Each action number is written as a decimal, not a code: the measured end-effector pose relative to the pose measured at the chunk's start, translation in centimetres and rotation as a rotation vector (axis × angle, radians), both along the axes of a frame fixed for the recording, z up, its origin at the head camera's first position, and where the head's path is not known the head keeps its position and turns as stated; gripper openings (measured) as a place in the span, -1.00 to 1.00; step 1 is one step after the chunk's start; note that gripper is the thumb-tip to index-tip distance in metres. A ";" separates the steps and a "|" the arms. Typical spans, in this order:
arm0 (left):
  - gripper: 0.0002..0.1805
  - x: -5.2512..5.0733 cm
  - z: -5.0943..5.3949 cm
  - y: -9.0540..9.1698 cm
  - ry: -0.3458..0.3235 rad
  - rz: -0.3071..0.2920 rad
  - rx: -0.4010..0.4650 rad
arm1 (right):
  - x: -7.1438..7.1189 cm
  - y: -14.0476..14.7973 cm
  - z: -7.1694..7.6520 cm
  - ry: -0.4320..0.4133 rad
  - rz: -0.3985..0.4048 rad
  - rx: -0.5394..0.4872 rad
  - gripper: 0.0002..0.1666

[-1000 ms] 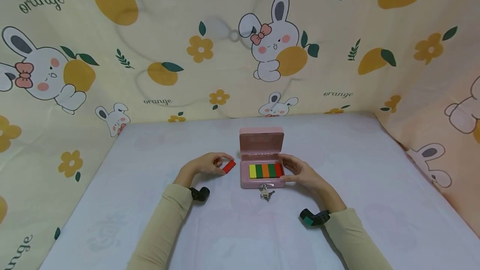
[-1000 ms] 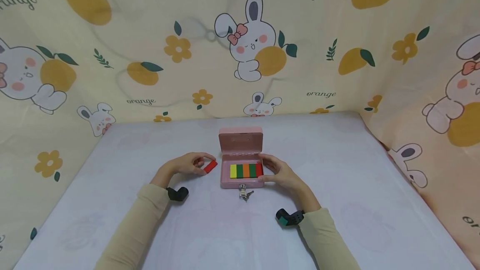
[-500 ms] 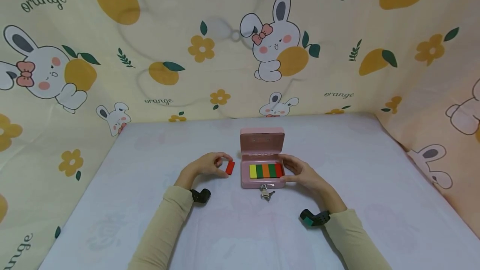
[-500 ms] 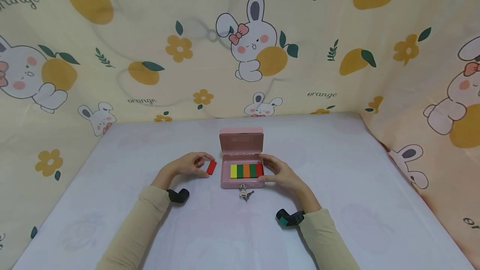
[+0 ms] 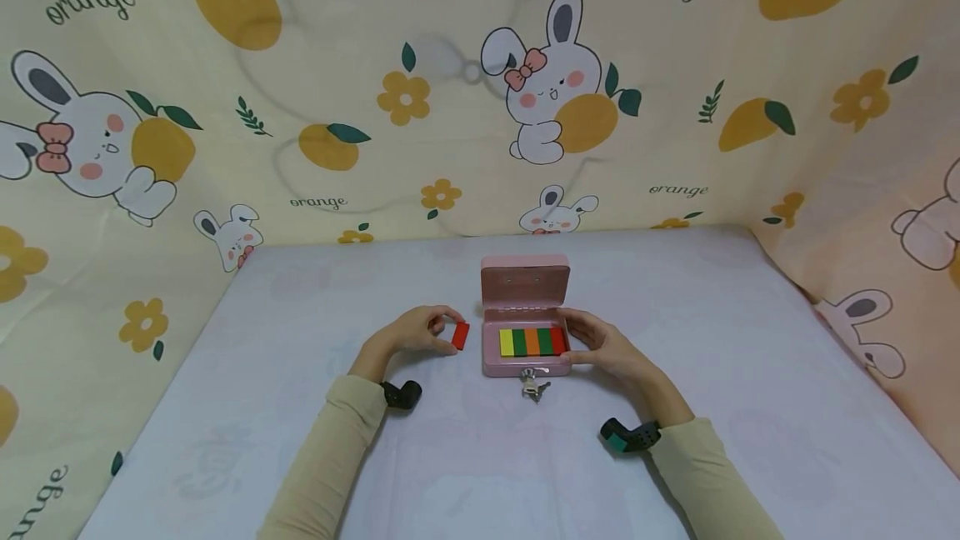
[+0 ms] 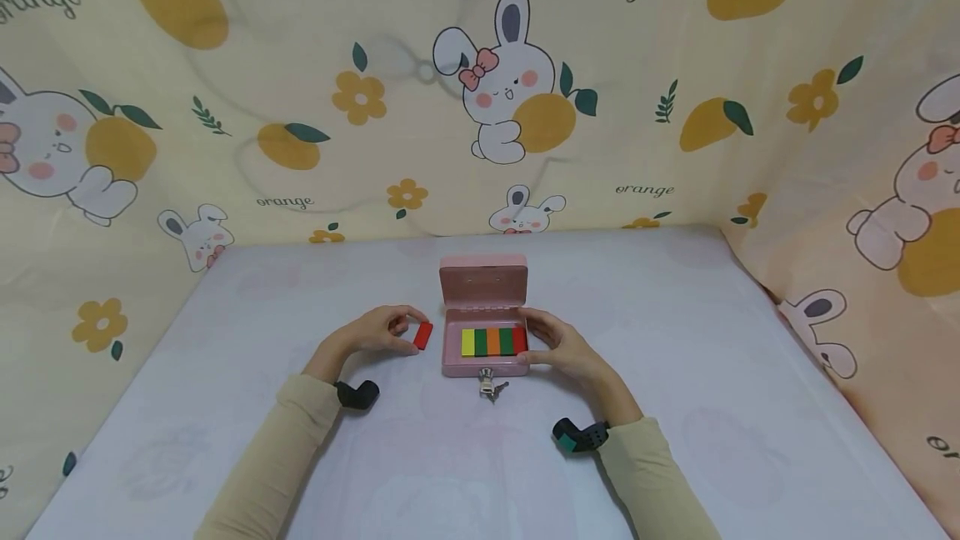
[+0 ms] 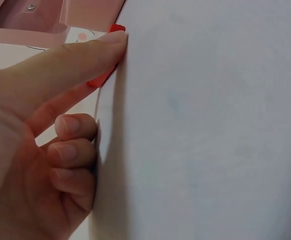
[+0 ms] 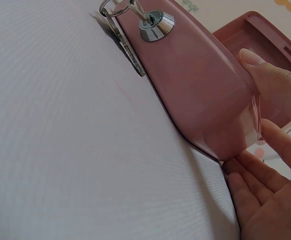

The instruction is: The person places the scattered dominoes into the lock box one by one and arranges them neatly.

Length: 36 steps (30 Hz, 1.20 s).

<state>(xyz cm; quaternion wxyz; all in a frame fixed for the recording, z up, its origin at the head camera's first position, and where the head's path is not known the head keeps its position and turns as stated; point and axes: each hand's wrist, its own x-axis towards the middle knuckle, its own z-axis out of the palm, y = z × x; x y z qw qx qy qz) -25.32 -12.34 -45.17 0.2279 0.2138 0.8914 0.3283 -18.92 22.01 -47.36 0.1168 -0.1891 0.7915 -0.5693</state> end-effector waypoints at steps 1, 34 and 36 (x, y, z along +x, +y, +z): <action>-0.51 0.0 0.0 0.0 -0.002 0.003 0.000 | 0.0 0.0 0.0 -0.012 -0.003 -0.002 -0.09; -0.45 1.6 0.6 0.1 0.012 0.056 0.116 | -0.1 -0.1 0.0 -0.070 -0.024 -0.016 -0.09; -0.45 1.7 0.7 0.2 0.018 0.058 0.124 | -0.2 -0.1 0.0 -0.073 -0.027 -0.018 -0.09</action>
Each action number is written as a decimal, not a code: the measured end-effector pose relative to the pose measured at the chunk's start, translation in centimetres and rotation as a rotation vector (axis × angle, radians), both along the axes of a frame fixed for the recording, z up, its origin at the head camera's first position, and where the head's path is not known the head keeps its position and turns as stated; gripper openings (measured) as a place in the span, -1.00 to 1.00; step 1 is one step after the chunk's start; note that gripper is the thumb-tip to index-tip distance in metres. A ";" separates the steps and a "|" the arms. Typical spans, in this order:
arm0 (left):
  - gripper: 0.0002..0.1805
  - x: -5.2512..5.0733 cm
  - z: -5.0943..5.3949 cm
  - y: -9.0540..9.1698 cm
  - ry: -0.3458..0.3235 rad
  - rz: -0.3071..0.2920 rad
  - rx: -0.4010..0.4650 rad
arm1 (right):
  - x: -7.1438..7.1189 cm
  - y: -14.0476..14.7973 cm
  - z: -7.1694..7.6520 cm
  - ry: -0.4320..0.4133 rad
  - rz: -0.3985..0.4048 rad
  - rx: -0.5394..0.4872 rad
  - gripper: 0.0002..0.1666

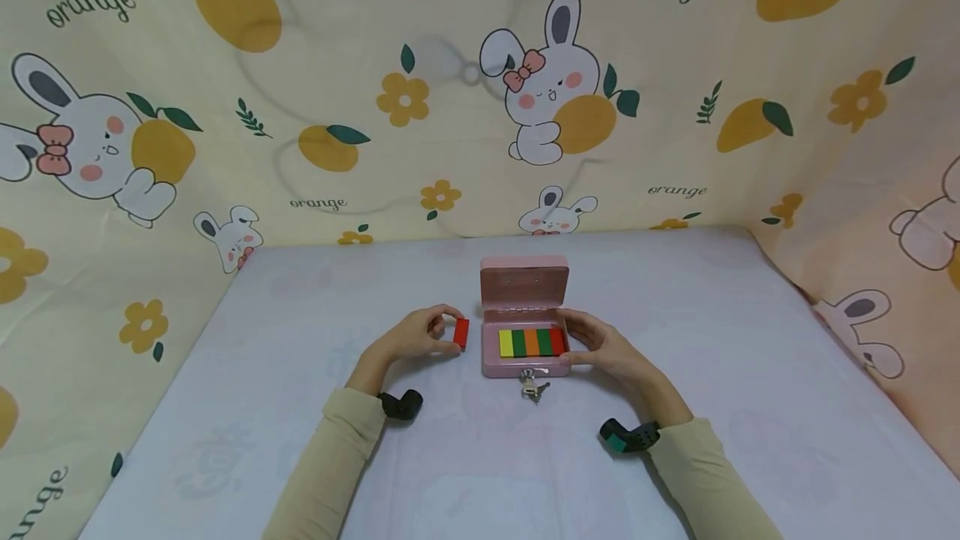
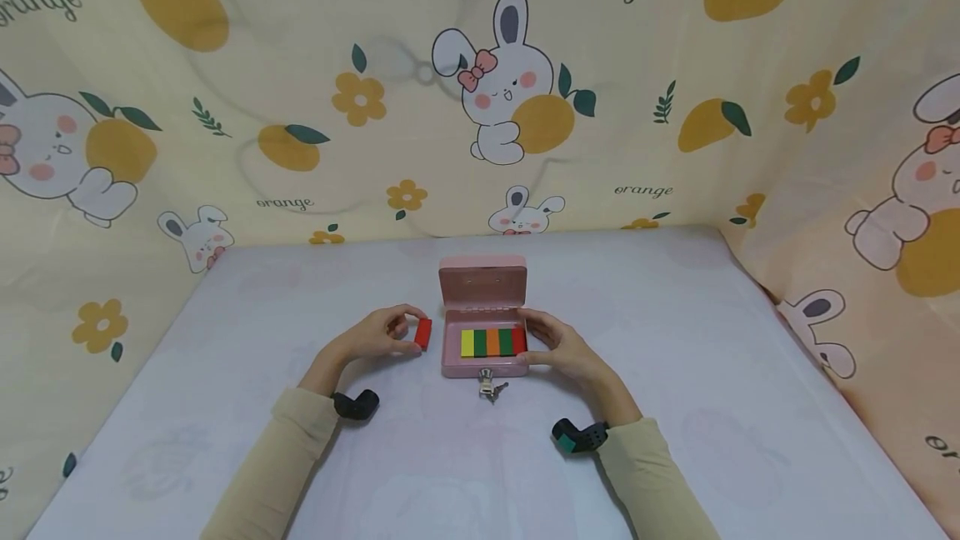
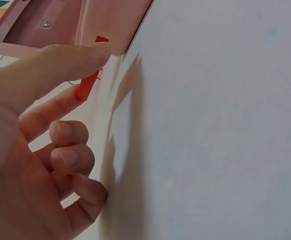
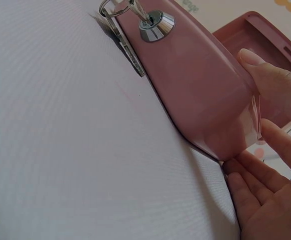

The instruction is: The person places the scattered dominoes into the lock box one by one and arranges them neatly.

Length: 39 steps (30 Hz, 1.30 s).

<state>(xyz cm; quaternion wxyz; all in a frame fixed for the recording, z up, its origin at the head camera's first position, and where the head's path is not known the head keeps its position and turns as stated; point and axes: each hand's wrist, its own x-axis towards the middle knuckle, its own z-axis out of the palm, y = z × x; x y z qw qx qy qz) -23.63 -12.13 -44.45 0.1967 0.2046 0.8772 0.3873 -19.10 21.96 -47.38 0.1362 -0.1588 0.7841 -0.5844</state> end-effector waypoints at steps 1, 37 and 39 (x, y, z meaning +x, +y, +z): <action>-0.45 0.0 0.0 0.0 0.002 0.001 0.002 | 0.0 0.0 0.0 -0.001 -0.001 -0.001 -0.09; -0.45 1.1 0.4 0.8 0.119 -0.041 0.093 | 0.1 -0.1 0.2 -0.011 -0.013 0.014 -0.10; -0.46 1.1 0.4 0.9 0.132 -0.046 0.100 | 0.1 -0.1 0.2 -0.010 -0.010 0.012 -0.10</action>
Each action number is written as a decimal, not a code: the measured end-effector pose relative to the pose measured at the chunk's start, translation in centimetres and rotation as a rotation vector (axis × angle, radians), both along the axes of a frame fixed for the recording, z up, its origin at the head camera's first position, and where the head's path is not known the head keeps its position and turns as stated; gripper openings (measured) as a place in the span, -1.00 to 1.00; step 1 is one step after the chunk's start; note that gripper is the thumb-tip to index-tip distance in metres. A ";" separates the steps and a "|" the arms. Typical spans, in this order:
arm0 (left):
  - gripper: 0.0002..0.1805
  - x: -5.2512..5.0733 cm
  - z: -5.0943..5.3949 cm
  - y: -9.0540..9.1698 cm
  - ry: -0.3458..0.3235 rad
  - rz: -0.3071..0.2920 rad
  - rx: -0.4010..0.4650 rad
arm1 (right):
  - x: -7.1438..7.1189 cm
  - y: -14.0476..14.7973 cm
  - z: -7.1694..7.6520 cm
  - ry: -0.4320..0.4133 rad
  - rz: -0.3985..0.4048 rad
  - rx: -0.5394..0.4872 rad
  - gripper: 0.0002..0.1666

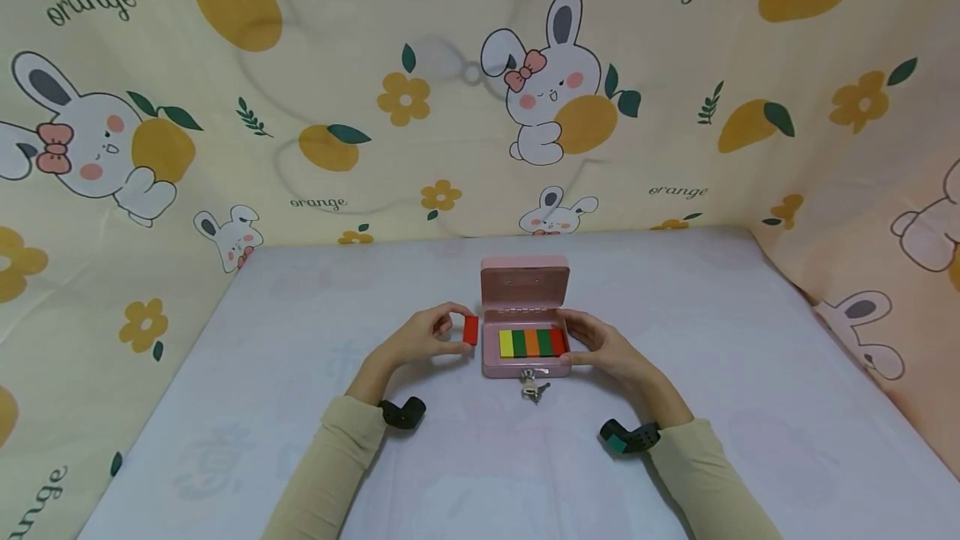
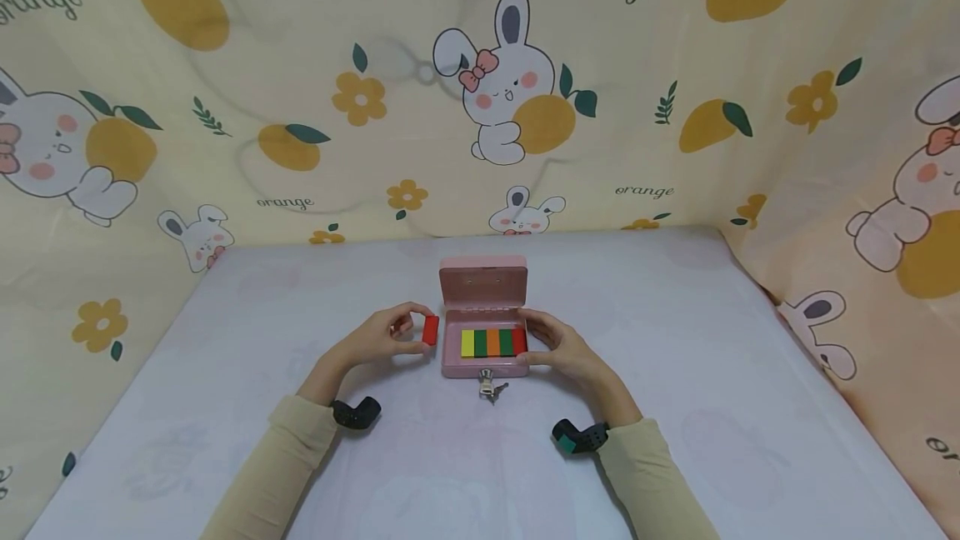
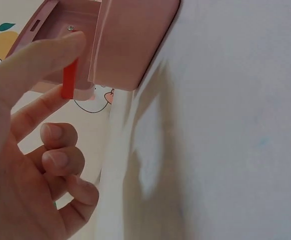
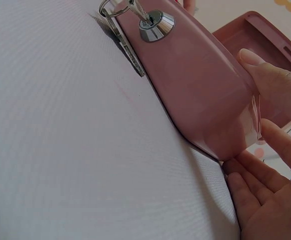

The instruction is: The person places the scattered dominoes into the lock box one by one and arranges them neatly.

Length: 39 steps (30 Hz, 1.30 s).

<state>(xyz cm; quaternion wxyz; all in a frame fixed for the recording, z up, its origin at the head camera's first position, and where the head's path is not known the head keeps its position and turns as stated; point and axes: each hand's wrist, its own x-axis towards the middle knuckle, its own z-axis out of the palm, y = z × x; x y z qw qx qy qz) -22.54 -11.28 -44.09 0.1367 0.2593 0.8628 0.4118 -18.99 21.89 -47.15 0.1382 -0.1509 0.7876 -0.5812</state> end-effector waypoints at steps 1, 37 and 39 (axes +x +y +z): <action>-0.47 0.0 0.0 0.0 0.005 -0.001 0.004 | 0.0 0.0 0.0 -0.003 0.000 -0.005 -0.10; -0.46 0.7 0.1 2.1 0.051 -0.026 -0.071 | -0.1 0.0 0.1 -0.014 0.012 -0.025 -0.11; -0.45 0.8 0.1 2.2 0.047 -0.024 -0.072 | -0.1 0.1 0.0 -0.007 0.023 -0.031 -0.10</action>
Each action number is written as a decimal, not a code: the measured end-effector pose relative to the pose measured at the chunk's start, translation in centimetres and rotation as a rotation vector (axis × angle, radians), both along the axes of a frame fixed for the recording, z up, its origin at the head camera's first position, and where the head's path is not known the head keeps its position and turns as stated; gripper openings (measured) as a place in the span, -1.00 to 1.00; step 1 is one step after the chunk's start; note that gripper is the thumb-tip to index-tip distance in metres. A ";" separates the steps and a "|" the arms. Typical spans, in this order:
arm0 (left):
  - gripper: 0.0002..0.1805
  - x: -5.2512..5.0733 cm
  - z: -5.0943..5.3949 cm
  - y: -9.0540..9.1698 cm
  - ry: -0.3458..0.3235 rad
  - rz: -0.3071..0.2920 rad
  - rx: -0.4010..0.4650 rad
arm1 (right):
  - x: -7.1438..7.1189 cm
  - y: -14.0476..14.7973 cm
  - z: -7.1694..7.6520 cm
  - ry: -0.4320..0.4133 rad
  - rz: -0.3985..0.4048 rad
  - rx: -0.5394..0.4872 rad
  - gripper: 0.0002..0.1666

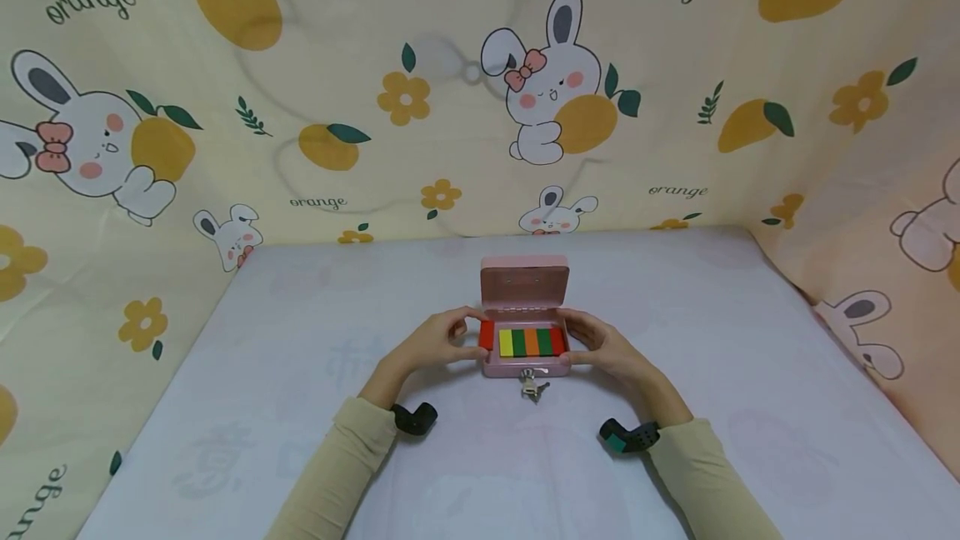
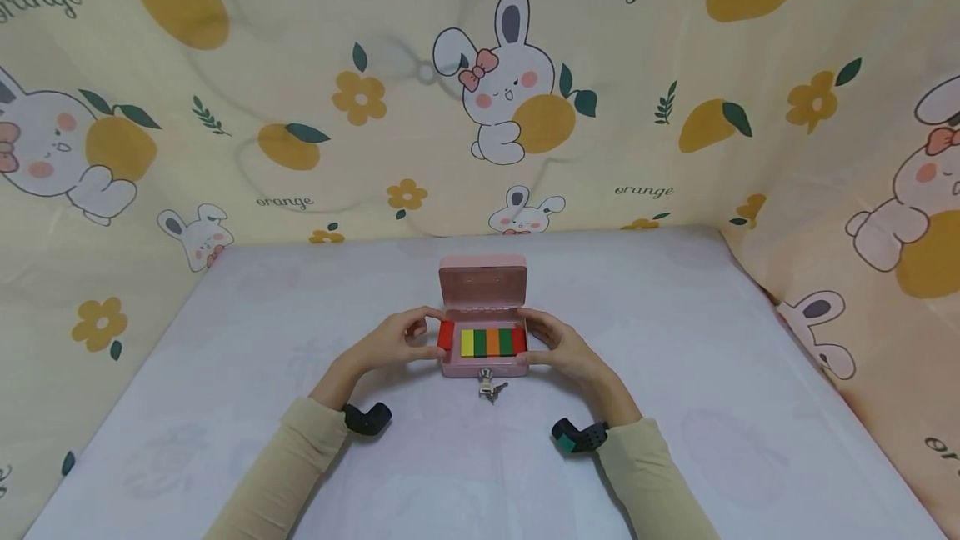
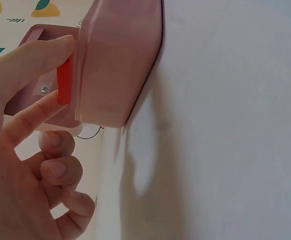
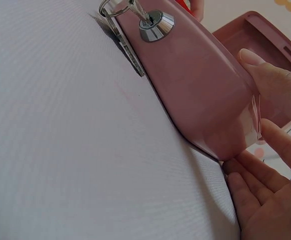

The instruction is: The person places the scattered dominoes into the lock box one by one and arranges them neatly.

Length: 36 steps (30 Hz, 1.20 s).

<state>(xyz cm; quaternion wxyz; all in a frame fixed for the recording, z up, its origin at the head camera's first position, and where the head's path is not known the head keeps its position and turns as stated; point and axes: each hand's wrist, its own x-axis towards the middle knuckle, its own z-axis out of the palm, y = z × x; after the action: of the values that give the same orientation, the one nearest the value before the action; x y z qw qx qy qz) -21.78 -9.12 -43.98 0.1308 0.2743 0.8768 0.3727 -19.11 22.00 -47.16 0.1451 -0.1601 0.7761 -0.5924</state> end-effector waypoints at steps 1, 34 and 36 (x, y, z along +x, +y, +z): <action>-0.45 0.0 0.0 0.0 -0.002 0.001 0.000 | 0.0 0.0 0.0 0.001 0.001 0.000 -0.10; -0.44 0.5 0.3 1.7 0.010 0.070 -0.161 | 0.0 -0.1 -0.1 -0.003 -0.010 0.004 -0.10; -0.43 0.5 0.3 1.8 0.001 0.075 -0.171 | 0.0 -0.1 -0.1 -0.005 -0.012 0.005 -0.10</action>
<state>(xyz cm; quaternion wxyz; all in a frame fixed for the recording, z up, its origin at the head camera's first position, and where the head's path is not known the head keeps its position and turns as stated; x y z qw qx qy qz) -21.26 -7.37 -43.64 0.1392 0.2295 0.9151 0.3009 -19.09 21.93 -47.27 0.1440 -0.1535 0.7781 -0.5918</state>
